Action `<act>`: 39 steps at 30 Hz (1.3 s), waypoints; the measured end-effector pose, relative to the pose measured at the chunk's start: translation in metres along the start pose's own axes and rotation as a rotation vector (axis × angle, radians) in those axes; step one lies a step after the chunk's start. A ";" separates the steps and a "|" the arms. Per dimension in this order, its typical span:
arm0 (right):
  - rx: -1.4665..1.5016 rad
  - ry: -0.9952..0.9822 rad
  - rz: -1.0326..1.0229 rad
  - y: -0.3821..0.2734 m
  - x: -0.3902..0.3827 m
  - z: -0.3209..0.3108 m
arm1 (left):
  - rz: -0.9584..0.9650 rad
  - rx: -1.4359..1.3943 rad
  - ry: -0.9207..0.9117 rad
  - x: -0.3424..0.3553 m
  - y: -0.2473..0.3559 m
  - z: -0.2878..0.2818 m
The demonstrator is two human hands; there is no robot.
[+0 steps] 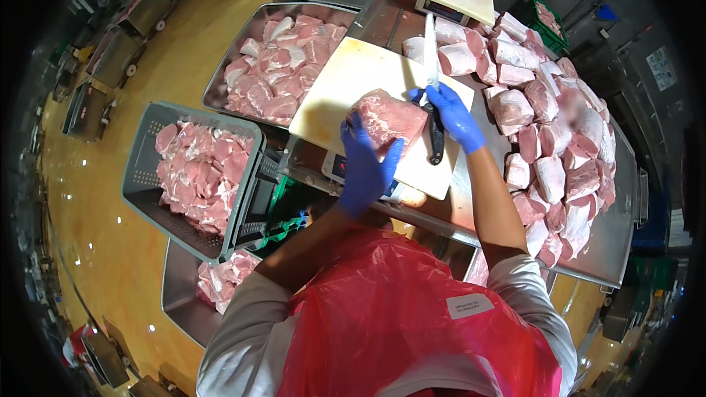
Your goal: The person cuts raw meat pieces on a cutting board using a knife, trims fat, and places the cut pieces into a gray basket. The person repeatedly picks up new pieces from a tray, cuts them, and transfers the trimmed portions to the basket.
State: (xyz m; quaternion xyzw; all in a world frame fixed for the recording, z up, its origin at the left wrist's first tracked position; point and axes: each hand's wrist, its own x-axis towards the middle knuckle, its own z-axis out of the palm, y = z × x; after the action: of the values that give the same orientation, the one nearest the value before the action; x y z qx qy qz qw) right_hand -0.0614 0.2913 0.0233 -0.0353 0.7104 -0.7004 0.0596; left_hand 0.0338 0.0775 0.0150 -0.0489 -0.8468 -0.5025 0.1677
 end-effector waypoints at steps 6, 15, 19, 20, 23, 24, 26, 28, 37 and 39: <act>-0.050 0.035 0.204 -0.013 -0.073 0.024 | 0.354 -0.154 -0.294 0.079 -0.065 -0.008; -0.306 0.231 0.245 0.012 -0.166 0.040 | 0.165 -0.041 -0.062 0.025 -0.043 -0.064; -0.820 0.081 0.029 0.000 -0.165 0.081 | 0.190 -0.010 0.149 -0.009 -0.048 -0.033; -0.840 0.048 -0.080 0.003 -0.158 0.091 | 0.130 -0.004 0.153 -0.006 -0.044 -0.029; -0.912 -0.026 -0.165 -0.001 -0.132 0.119 | -0.062 -0.067 0.105 0.000 -0.045 -0.025; -0.936 -0.052 -0.156 -0.004 -0.121 0.126 | -0.128 -0.097 0.085 0.001 -0.047 -0.026; -0.986 -0.077 -0.205 -0.007 -0.103 0.135 | -0.081 -0.098 0.134 0.000 -0.051 -0.025; -1.054 -0.098 -0.206 -0.012 -0.095 0.140 | -0.052 -0.085 0.149 0.000 -0.053 -0.026; -1.372 -0.400 0.153 -0.021 -0.182 0.080 | -0.077 -0.131 0.179 -0.002 -0.074 -0.040; -1.460 -0.501 0.295 -0.036 -0.198 0.063 | -0.116 -0.149 0.220 -0.006 -0.086 -0.042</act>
State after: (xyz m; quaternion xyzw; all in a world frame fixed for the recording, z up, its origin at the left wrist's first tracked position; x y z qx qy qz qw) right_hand 0.1422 0.2552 0.0651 -0.1279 0.9536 -0.0125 0.2723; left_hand 0.0277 -0.0004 -0.0409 0.0430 -0.7849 -0.5753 0.2261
